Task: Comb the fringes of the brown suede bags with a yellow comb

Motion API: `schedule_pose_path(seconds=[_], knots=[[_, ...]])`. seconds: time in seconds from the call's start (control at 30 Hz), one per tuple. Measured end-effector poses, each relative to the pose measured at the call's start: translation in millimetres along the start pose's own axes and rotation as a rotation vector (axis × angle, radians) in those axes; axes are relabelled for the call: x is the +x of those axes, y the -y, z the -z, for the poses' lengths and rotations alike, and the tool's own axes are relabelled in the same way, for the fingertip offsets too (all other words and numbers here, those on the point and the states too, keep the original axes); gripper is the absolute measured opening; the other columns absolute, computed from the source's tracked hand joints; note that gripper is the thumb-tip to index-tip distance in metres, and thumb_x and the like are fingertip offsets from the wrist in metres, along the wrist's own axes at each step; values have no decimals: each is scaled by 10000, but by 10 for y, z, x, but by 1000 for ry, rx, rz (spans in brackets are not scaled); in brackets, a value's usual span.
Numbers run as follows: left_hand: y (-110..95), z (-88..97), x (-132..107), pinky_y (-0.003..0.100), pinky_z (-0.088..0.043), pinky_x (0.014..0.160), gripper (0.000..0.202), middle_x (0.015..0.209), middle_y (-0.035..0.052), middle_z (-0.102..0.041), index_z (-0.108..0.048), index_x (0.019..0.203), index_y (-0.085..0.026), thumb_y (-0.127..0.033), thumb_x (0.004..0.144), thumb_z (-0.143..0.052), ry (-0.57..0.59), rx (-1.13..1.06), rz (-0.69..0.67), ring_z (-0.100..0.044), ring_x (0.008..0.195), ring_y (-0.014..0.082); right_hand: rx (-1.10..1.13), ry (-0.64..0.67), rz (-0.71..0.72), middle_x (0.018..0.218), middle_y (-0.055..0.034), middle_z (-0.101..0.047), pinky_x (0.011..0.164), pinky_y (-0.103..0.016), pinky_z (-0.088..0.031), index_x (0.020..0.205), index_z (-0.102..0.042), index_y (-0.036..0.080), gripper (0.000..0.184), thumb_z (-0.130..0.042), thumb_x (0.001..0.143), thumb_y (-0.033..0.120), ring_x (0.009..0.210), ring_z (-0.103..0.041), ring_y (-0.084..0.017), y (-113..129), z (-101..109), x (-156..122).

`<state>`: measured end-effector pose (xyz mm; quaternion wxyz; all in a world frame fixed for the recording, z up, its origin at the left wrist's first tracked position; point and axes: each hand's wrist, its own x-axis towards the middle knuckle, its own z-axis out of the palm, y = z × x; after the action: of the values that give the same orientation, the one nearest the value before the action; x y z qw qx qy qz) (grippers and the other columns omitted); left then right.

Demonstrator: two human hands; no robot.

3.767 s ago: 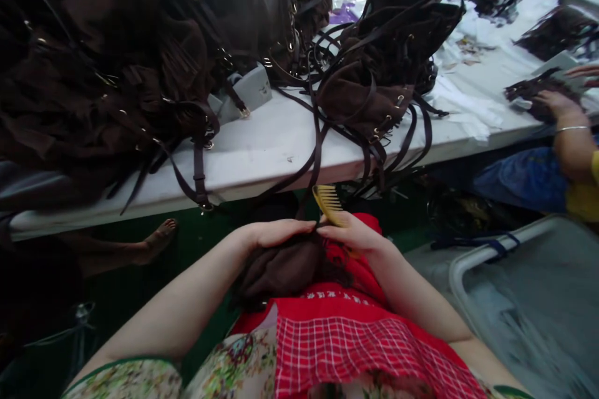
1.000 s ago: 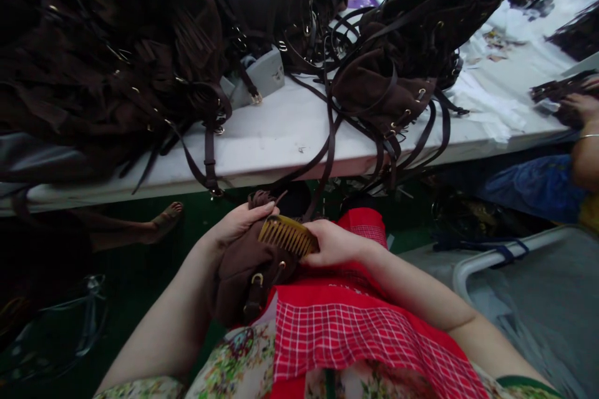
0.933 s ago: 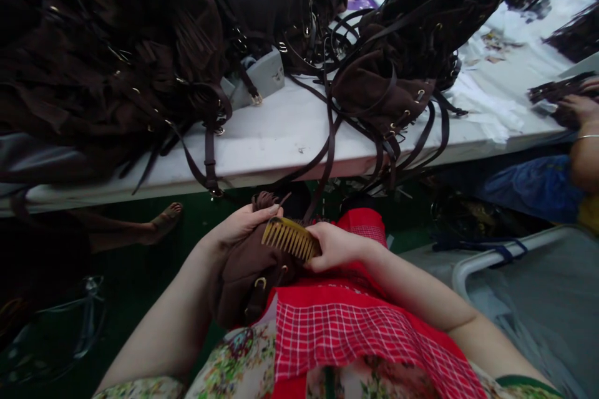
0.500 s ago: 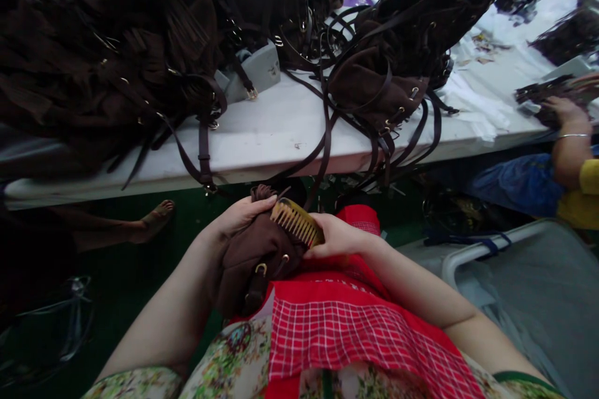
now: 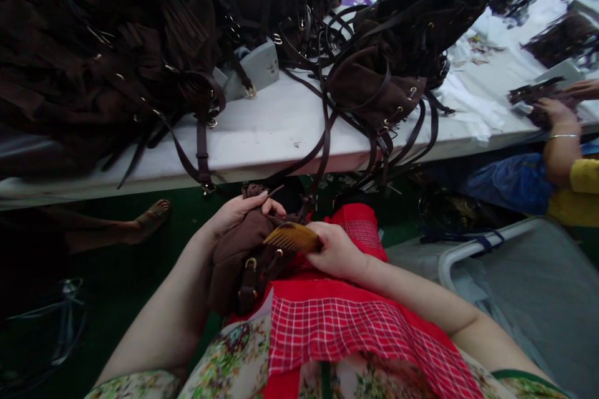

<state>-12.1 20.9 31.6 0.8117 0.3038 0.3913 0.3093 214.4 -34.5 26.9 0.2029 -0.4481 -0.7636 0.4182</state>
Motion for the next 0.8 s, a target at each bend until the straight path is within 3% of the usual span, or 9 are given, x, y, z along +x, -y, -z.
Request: schedule_pose_path(seconds=[0.1, 0.23, 0.37, 0.5, 0.6, 0.67, 0.73, 0.8], knots=[[1, -68, -4, 286, -537, 689, 269, 830, 105, -714, -628, 666, -116, -352, 787, -669, -3, -16, 109, -658, 722, 198, 29, 200, -57, 754, 12, -607, 616, -201, -408, 798, -587, 167, 163, -592, 640, 127, 663, -530, -111, 63, 115, 46], [62, -142, -5, 283, -542, 676, 250, 786, 76, -727, -688, 851, -125, -293, 683, -766, -111, -17, 167, -669, 707, 201, 205, 470, -161, 691, 50, -574, 542, -169, -394, 816, -576, 148, 192, -610, 627, 152, 601, -500, -86, 94, 343, 161], [86, -122, 11, 317, -536, 779, 311, 841, 89, -733, -697, 861, -132, -351, 658, -782, 19, 65, 127, -679, 818, 239, 264, 448, -191, 685, 57, -557, 524, -163, -388, 801, -568, 140, 196, -594, 607, 135, 601, -488, -81, 120, 495, 283], [15, -142, 84, 339, -487, 921, 357, 891, 57, -731, -707, 937, -168, -333, 633, -794, 456, 299, 144, -635, 1006, 267, 224, 400, -210, 633, 60, -525, 485, -165, -355, 739, -562, 136, 153, -588, 588, 137, 565, -456, -74, 197, 607, 408], [-1, -310, 184, 339, -471, 955, 324, 919, 41, -728, -716, 951, -197, -330, 661, -773, 727, 428, 177, -614, 1048, 265, 120, 387, -218, 579, 62, -509, 444, -176, -315, 689, -558, 139, 128, -604, 570, 149, 520, -430, -71, 233, 670, 497], [43, -451, 247, 332, -469, 955, 264, 938, 53, -726, -728, 929, -193, -383, 748, -699, 771, 423, 199, -630, 1012, 251, 45, 387, -218, 552, 62, -502, 424, -187, -294, 666, -556, 143, 124, -621, 562, 162, 492, -416, -71, 194, 685, 559], [118, -549, 289, 332, -475, 937, 300, 949, 73, -725, -736, 924, -179, -432, 818, -615, 735, 359, 221, -650, 956, 238, 21, 376, -232, 564, 57, -522, 430, -193, -310, 674, -557, 146, 132, -632, 570, 175, 494, -434, -78, 90, 693, 625], [191, -575, 310, 340, -478, 918, 341, 969, 94, -723, -737, 946, -164, -449, 844, -579, 698, 301, 223, -657, 931, 237, 5, 261, -257, 617, 42, -561, 475, -201, -363, 725, -562, 147, 143, -631, 604, 181, 534, -484, -94, -48, 716, 677]])
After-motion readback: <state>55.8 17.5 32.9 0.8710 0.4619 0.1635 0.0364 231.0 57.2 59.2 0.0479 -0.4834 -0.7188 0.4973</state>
